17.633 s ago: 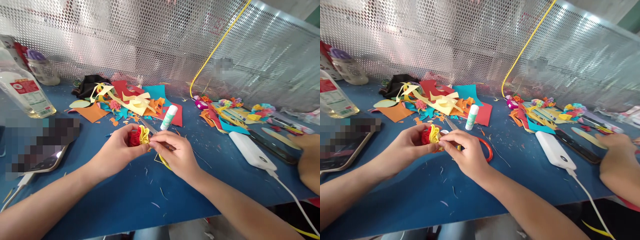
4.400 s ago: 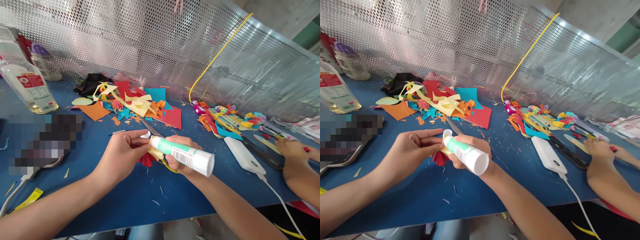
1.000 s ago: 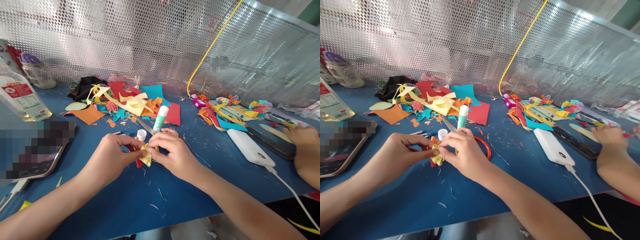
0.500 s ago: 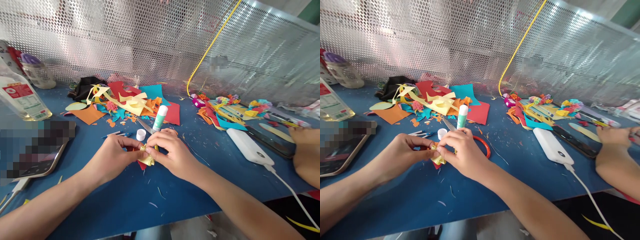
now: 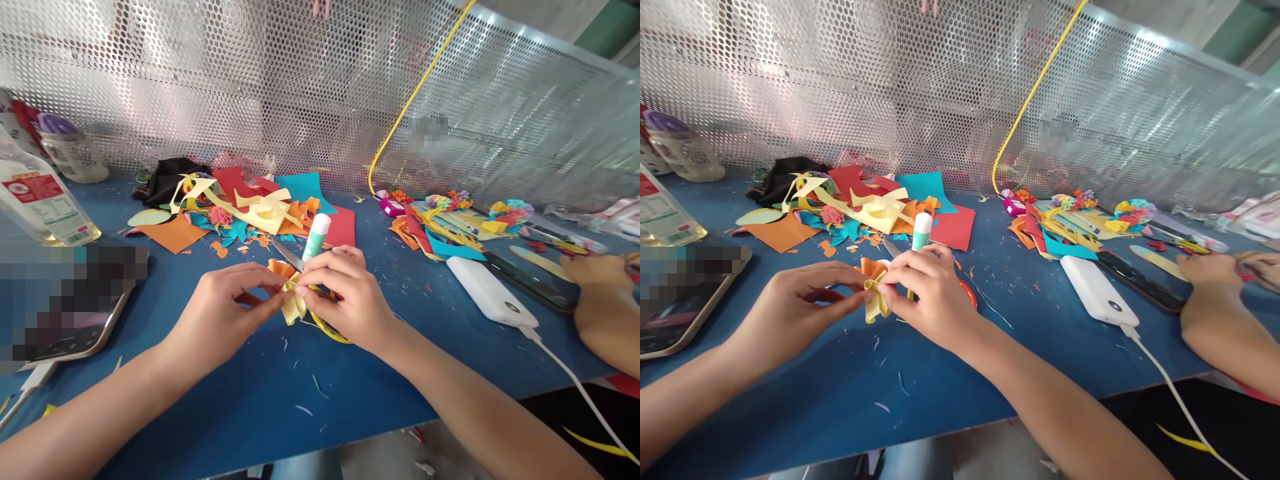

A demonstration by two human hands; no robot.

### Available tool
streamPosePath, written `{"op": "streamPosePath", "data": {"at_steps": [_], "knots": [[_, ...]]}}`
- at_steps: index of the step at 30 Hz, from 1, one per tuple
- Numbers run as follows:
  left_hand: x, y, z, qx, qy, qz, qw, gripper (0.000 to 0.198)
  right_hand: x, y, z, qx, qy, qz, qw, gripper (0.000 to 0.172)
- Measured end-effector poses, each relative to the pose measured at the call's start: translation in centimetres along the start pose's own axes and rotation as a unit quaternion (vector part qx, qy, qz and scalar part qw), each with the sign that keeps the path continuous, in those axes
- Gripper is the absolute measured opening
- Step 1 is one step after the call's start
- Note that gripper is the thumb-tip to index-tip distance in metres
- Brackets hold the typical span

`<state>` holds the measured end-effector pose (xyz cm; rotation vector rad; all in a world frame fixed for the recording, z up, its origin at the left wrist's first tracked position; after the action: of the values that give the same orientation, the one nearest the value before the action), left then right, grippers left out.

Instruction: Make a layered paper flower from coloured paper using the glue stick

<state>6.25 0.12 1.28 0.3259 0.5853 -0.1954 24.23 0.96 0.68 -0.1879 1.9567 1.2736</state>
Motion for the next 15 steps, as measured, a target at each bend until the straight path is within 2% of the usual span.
{"op": "streamPosePath", "data": {"at_steps": [2,4,8,15], "knots": [[-0.03,-0.15,0.09,0.032,0.017,0.010,0.999,0.015,0.00,-0.04,-0.18,-0.010,-0.012,0.007,1.000,0.010],[-0.01,-0.17,0.15,0.036,0.021,0.007,0.999,0.019,0.03,-0.05,-0.25,-0.009,-0.016,0.008,1.000,0.010],[0.10,-0.08,0.09,0.019,0.019,-0.022,0.999,0.023,0.21,-0.07,-0.21,-0.001,-0.011,0.001,1.000,0.010],[0.01,0.01,-0.13,-0.022,0.006,-0.020,1.000,0.018,0.41,-0.16,-0.34,0.019,0.008,-0.019,1.000,0.011]]}}
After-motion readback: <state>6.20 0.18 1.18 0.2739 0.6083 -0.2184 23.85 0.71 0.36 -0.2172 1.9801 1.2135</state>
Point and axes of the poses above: each hand's wrist, its own y-axis towards the middle knuckle, its own x-axis out of the palm, z = x × y, the point moved 1 cm from there along y, towards the middle knuckle, and after that the axes turned 7 degrees about -x, right-handed, at the moved point
